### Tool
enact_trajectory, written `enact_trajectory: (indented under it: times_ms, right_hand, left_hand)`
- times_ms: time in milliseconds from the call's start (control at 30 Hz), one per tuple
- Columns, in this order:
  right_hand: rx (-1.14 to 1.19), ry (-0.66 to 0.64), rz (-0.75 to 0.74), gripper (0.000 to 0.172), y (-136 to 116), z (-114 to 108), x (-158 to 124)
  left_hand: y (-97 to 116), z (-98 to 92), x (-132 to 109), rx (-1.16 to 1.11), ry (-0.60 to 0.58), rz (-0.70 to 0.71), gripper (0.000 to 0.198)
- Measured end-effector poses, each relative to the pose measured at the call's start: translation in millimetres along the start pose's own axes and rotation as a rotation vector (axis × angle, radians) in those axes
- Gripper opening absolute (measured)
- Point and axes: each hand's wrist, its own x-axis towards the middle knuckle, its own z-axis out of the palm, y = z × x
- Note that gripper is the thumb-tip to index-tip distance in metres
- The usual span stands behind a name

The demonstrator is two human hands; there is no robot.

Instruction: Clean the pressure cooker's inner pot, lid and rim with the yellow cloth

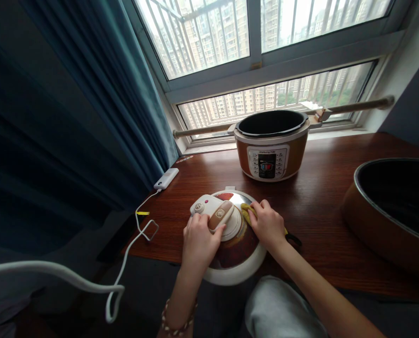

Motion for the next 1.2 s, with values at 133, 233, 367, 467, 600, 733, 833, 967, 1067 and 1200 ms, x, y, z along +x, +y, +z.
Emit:
enact_trajectory:
  times_ms: [133,233,367,467,600,733,833,967,1067,1200]
  right_hand:
    - [0.065,-0.020,-0.133,0.013,-10,-4,-19]
    - [0.112,-0.035,-0.191,0.012,-11,-5,-29]
    - [0.038,0.044,0.010,0.015,-8,-2,-28]
    - [0.010,0.077,0.017,0.015,-9,0,-28]
    - [0.079,0.079,-0.029,0.015,-10,1,-32]
    - [0.112,0.083,-0.028,0.015,-15,0,-39]
    - [0.121,0.046,-0.145,0.015,-24,0,-48]
    - [0.130,0.015,-0.221,0.015,-21,-2,-44]
    - [0.105,0.064,-0.019,0.017,-10,-2,-33]
    - [0.100,0.069,-0.086,0.016,-22,3,-48]
  left_hand:
    - [-1,2.0,-1,-0.020,-0.008,0.009,0.028]
    - [-4,3.7,-2,-0.031,0.006,0.016,0.027]
    - [-5,4.5,-3,-0.030,0.007,0.027,0.027]
    - [-5,4.4,-4,-0.041,0.015,0.027,0.026]
    - [-5,4.8,-6,-0.034,0.029,0.026,0.026]
    - [-6,4.8,-6,-0.036,0.042,0.041,0.026]
    - [-7,4.7,-6,-0.044,0.041,0.043,0.026]
    - [-8,5.4,-4,-0.060,0.026,0.041,0.025]
    - [-7,6.3,-3,-0.078,0.031,0.037,0.025]
    - [-6,6.5,-3,-0.090,0.032,0.028,0.024]
